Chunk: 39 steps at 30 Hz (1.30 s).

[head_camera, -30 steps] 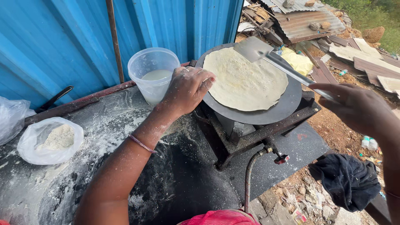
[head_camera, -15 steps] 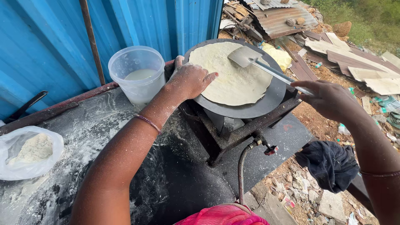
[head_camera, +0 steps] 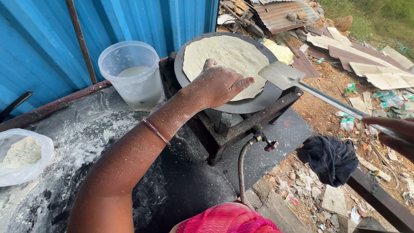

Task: The person kneads dough on a floured surface, then places it onto a hot griddle to cook. They use a cloth to apply liquid to the cooking flatbread and a spatula to flip and press it. The person repeats the process by kneading more dough and cooking another flatbread.

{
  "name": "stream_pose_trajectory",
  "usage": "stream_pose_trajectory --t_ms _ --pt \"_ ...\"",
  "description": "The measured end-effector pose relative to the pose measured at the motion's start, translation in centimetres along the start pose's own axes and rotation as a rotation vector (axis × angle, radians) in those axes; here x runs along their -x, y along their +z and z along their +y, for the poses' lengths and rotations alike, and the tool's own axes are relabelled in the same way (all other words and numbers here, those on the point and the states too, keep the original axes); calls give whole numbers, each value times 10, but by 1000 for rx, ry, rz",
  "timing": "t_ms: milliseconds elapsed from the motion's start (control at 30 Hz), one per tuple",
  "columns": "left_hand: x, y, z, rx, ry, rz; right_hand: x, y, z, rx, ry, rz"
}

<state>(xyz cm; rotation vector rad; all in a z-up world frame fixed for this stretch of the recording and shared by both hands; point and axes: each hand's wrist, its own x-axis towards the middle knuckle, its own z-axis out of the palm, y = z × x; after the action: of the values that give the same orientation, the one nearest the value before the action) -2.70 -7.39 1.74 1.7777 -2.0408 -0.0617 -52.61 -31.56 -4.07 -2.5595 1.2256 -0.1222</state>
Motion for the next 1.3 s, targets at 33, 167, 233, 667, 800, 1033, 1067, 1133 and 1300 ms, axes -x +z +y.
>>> stream_pose_trajectory --t_ms 33,167,233,667,800,1033,1067,1133,1300 --pt "1 0 0 -23 -39 -49 6 -1 -11 -21 -18 18" --pt "9 -4 -2 -76 -147 -149 18 -7 -65 71 -17 -74" --pt "17 -8 -6 -65 -145 -114 22 -5 -84 8 -59 -86" --pt "54 -29 -35 -21 -61 171 -5 -1 -112 123 1 -282" --pt "52 -23 -37 6 -67 147 -4 -2 -124 113 -89 -305" --pt "65 -36 -49 -98 -145 129 5 18 -60 122 36 -351" --pt "69 -40 -49 -80 -122 175 3 16 -60 133 53 -342" --pt "72 -46 -48 -52 -91 249 5 13 -75 171 77 -308" --pt "71 -51 -43 27 69 445 -6 -16 -177 273 89 -128"
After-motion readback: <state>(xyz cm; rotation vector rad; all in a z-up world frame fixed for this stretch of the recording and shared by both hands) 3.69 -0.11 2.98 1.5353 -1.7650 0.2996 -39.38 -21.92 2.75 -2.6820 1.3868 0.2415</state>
